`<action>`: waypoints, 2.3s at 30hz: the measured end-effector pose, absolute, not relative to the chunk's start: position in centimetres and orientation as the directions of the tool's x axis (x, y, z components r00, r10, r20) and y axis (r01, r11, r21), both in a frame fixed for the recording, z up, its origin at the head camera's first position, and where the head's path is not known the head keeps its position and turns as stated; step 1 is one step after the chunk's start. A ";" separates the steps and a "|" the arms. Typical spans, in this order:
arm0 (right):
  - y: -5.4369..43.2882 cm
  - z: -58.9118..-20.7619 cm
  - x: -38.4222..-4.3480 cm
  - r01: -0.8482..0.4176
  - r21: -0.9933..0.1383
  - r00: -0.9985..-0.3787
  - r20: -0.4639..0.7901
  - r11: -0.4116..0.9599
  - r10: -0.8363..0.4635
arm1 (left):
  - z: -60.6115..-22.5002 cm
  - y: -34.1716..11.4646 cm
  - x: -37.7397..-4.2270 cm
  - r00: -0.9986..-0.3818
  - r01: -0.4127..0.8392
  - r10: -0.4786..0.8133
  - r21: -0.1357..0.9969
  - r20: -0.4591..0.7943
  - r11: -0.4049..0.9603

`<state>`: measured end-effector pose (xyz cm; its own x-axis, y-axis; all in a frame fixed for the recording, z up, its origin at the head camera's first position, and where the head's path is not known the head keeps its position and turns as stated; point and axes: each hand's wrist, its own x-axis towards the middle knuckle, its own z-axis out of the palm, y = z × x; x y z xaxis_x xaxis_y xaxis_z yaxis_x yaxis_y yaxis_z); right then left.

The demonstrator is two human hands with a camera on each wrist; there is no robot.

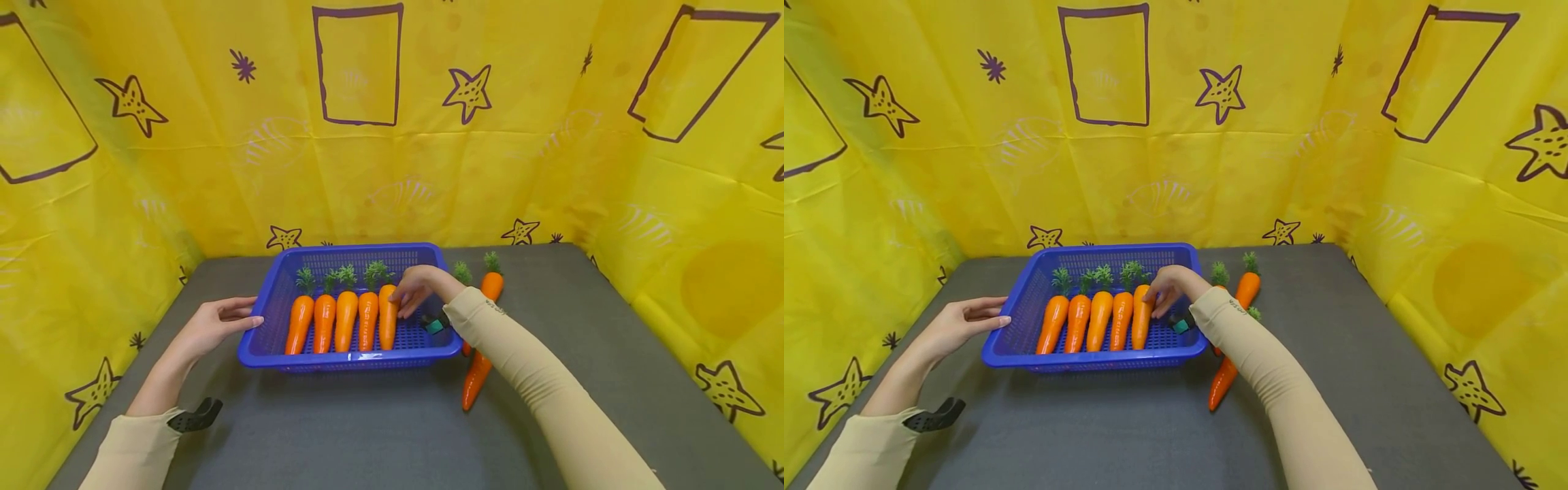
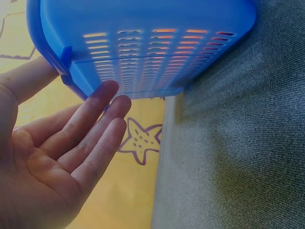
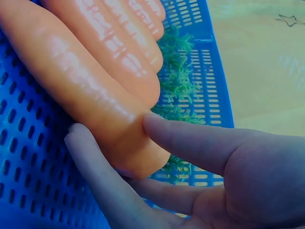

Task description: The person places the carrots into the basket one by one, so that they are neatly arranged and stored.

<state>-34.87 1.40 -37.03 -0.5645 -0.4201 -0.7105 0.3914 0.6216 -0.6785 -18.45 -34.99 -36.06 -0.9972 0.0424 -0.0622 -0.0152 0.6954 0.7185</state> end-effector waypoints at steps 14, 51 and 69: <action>2.1 -35.7 -33.6 0.352 -0.694 -0.632 -0.671 0.627 -0.388 | -36.1 -34.7 -18.6 -0.996 -0.023 0.043 0.722 -0.073 0.691; 11.4 -29.7 -29.4 0.071 -0.874 -0.792 -0.342 0.480 -0.506 | -36.2 -35.1 -18.4 -0.998 -0.007 0.045 0.717 -0.053 0.697; 18.8 -32.5 -27.2 0.112 -0.881 -0.844 -0.329 0.460 -0.424 | -36.2 -35.0 -18.3 -0.997 -0.001 0.053 0.715 -0.053 0.699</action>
<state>-27.23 18.78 -32.52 -0.8439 -0.4238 -0.3290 0.1125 0.4598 -0.8809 -18.26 -35.04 -36.19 -0.9972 0.0525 -0.0526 -0.0009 0.6987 0.7154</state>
